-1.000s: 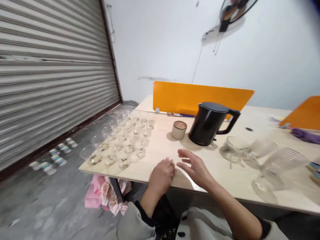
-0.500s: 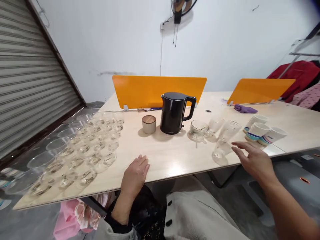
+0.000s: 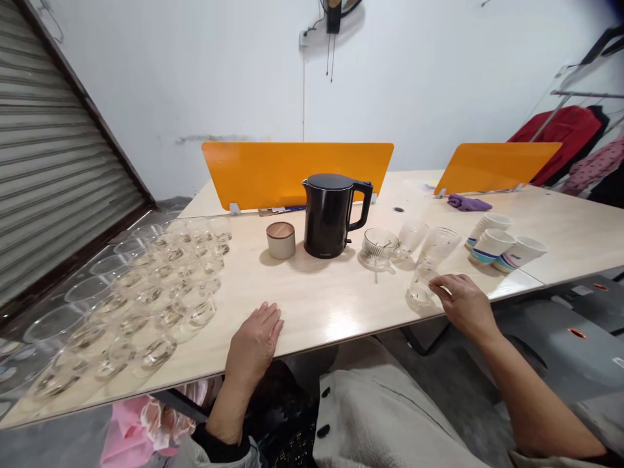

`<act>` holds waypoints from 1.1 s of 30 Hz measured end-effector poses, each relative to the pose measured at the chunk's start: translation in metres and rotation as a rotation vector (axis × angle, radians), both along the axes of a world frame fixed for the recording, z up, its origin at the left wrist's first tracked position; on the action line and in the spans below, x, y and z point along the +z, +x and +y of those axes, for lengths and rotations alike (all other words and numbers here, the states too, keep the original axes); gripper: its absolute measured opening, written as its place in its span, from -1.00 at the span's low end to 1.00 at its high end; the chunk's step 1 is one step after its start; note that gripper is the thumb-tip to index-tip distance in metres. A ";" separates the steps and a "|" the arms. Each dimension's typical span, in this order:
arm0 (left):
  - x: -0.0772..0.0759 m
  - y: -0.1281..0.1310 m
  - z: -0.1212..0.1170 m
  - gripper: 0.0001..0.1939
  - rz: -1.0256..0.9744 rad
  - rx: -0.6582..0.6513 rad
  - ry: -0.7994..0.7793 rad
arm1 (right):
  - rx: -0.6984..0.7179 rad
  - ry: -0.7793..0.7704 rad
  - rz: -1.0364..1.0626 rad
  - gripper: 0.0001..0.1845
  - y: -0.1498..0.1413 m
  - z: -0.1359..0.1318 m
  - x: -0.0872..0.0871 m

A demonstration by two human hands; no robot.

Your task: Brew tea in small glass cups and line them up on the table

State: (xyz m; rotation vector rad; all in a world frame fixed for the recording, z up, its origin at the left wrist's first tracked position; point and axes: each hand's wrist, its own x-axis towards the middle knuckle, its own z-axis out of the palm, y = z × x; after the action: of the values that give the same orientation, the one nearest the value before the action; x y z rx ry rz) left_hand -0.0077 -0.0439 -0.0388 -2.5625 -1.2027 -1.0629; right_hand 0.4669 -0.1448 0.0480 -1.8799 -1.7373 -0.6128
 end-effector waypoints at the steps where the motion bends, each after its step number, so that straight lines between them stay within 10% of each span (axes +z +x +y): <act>1: 0.000 0.000 0.000 -0.71 -0.003 0.000 -0.001 | 0.003 0.010 -0.003 -0.80 0.000 0.000 0.000; 23: 0.000 0.001 0.001 -0.74 0.004 0.002 0.006 | 0.054 0.242 0.019 -0.81 -0.018 -0.014 0.038; 33: 0.008 0.003 -0.001 -0.78 0.033 0.023 -0.039 | 0.389 0.260 0.241 -0.91 -0.135 0.018 0.053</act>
State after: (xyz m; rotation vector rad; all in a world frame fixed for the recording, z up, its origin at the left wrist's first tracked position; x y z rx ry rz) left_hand -0.0043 -0.0445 -0.0313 -2.5779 -1.2545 -0.9988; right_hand 0.3318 -0.1270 0.1012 -1.3323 -1.7065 -0.4177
